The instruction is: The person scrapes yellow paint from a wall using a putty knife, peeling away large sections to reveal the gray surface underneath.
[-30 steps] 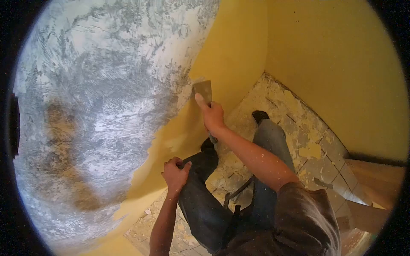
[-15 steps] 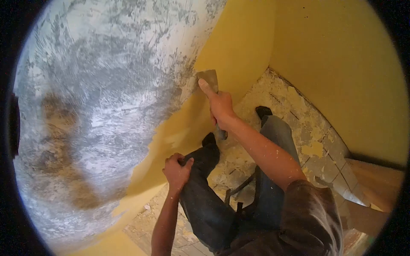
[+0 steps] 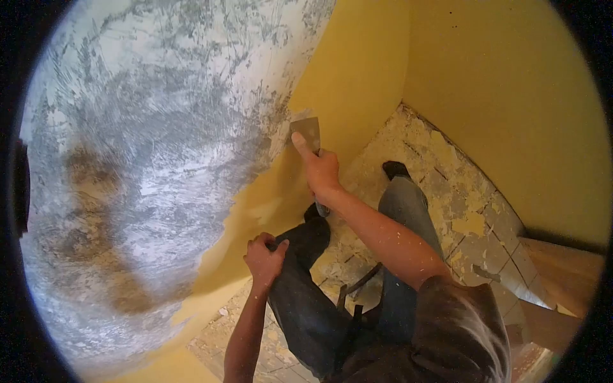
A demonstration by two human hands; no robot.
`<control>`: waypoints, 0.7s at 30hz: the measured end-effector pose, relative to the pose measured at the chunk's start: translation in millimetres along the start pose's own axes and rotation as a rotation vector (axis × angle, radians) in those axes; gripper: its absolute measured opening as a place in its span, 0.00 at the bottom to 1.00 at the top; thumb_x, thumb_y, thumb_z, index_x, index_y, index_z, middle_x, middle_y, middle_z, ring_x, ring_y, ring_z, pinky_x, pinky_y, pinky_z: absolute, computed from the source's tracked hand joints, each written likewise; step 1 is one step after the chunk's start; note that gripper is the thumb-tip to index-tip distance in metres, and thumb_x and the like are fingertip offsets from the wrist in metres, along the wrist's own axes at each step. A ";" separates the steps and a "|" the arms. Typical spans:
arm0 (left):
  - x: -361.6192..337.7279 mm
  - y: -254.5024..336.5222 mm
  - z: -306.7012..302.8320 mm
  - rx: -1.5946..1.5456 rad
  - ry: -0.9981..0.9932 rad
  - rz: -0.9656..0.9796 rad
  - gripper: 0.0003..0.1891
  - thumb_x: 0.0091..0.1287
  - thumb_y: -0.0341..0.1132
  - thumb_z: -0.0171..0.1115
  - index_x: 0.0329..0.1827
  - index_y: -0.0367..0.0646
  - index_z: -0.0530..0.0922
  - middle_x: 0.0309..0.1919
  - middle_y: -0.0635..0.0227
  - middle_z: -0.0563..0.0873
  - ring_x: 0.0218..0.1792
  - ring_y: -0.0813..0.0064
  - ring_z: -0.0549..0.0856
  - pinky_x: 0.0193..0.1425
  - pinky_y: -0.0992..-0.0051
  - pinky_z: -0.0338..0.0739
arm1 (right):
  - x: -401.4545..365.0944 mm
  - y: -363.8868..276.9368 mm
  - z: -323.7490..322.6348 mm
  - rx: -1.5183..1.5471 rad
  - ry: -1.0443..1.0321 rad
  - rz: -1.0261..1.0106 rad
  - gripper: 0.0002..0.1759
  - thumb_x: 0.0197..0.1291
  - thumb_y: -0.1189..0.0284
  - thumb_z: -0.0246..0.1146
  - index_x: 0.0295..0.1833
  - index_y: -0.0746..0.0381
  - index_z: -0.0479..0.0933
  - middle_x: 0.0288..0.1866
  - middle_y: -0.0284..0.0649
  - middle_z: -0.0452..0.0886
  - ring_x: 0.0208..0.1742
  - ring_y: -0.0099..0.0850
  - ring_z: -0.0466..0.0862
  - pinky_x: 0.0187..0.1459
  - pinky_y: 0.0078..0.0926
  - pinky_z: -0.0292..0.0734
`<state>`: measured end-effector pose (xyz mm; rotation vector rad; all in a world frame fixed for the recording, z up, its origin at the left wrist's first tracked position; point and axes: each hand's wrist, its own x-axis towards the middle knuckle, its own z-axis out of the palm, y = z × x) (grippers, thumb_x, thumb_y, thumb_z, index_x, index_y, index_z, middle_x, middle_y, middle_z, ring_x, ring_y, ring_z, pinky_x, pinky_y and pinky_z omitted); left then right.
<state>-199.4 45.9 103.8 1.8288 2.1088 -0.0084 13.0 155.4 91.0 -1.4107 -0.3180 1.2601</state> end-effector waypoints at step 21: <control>0.9 -3.0 5.9 0.003 -0.018 -0.010 0.19 0.54 0.50 0.73 0.39 0.44 0.84 0.39 0.65 0.87 0.50 0.58 0.82 0.53 0.50 0.70 | 0.6 -18.3 -9.8 0.057 -0.044 0.175 0.41 0.53 0.32 0.69 0.17 0.57 0.63 0.12 0.32 0.64 0.09 0.30 0.67 0.12 0.34 0.62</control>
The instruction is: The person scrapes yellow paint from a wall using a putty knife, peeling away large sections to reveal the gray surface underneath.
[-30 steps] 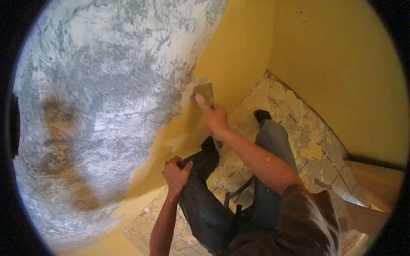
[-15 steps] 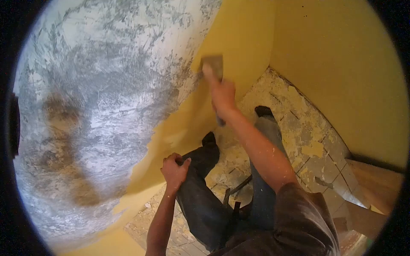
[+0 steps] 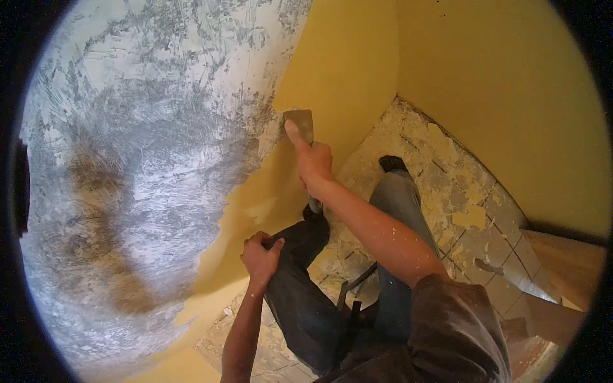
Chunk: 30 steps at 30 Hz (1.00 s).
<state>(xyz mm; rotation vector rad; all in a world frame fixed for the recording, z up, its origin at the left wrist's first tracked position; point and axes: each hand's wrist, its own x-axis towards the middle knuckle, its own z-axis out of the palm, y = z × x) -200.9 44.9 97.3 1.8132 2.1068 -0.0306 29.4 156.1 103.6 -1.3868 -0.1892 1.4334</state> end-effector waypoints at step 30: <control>0.0 19.9 1.1 0.088 0.026 -0.040 0.20 0.54 0.53 0.71 0.38 0.45 0.86 0.39 0.64 0.88 0.52 0.57 0.82 0.55 0.47 0.72 | -79.4 33.7 -11.3 0.275 -0.271 0.016 0.26 0.77 0.62 0.51 0.77 0.52 0.63 0.41 0.38 0.73 0.21 0.28 0.74 0.18 0.29 0.72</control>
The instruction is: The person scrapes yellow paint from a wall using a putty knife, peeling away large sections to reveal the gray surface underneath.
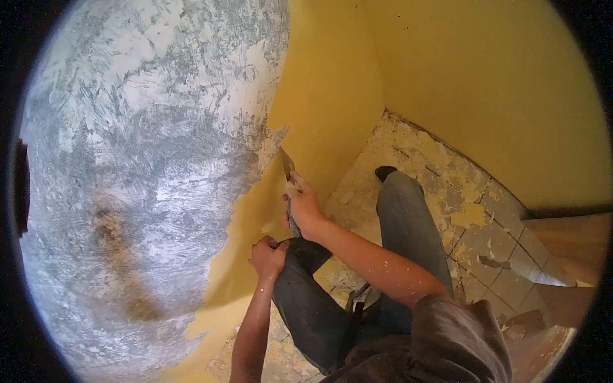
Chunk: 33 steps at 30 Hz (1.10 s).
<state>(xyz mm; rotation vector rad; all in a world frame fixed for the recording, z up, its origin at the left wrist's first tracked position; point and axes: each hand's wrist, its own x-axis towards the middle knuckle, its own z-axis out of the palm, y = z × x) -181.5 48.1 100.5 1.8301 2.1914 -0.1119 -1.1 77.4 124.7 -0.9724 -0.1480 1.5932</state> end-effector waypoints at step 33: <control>-4.0 -16.6 -1.7 -0.021 -0.025 -0.051 0.21 0.55 0.51 0.69 0.41 0.43 0.86 0.41 0.61 0.89 0.53 0.57 0.83 0.56 0.47 0.72 | 24.0 21.4 6.3 -0.163 0.013 -0.095 0.22 0.80 0.57 0.46 0.50 0.65 0.75 0.17 0.34 0.67 0.09 0.27 0.68 0.10 0.29 0.64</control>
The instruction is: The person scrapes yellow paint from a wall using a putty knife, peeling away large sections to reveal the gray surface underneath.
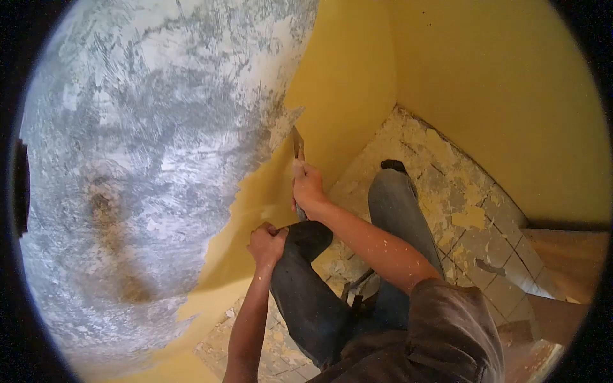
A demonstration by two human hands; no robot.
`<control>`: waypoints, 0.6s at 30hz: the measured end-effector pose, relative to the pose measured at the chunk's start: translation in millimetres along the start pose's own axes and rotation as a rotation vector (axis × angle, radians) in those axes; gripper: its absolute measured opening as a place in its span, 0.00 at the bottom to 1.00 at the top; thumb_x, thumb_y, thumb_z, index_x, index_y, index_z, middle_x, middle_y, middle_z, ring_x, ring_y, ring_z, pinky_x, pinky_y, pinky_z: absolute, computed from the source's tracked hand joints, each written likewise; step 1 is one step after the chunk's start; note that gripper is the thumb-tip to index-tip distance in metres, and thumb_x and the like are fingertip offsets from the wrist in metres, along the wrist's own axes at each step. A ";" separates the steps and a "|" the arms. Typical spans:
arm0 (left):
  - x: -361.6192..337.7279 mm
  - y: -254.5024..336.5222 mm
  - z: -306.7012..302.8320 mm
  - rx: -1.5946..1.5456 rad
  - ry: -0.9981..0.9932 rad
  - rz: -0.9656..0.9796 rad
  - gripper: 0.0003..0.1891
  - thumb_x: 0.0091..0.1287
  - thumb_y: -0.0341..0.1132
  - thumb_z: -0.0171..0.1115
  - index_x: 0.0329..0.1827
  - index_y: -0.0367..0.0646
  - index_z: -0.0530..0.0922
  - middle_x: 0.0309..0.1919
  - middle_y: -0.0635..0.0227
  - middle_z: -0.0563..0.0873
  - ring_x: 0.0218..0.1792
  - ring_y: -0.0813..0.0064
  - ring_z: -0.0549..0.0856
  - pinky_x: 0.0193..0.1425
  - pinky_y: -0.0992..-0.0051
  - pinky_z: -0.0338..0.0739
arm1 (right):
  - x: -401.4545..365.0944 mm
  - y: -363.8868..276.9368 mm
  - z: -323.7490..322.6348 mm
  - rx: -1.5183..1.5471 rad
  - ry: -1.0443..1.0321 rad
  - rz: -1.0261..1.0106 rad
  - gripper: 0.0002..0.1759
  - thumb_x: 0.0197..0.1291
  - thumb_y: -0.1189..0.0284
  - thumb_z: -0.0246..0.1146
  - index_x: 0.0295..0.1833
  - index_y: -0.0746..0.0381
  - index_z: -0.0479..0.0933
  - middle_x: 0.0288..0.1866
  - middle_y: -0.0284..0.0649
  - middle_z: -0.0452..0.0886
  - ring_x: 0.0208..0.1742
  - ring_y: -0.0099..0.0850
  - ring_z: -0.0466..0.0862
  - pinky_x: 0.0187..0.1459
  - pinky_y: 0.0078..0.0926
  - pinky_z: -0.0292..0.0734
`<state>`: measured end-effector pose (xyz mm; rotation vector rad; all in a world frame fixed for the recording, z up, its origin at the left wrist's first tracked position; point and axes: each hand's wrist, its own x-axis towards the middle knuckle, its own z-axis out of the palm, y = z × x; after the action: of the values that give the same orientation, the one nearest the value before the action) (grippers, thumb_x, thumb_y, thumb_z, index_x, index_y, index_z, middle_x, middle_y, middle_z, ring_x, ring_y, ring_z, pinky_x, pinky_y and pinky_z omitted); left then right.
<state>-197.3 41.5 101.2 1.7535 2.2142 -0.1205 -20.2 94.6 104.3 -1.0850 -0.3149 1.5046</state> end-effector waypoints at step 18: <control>-3.1 -14.7 -2.6 -0.064 0.090 0.014 0.19 0.55 0.49 0.71 0.39 0.43 0.86 0.40 0.61 0.90 0.49 0.56 0.85 0.54 0.49 0.75 | 45.9 13.0 -30.2 -0.231 0.061 -0.141 0.31 0.81 0.56 0.43 0.82 0.58 0.57 0.22 0.39 0.74 0.11 0.28 0.71 0.13 0.33 0.68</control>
<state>-211.3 35.6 102.8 1.7725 2.2420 0.0328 0.4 120.5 58.6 -1.2614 -0.5221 1.3301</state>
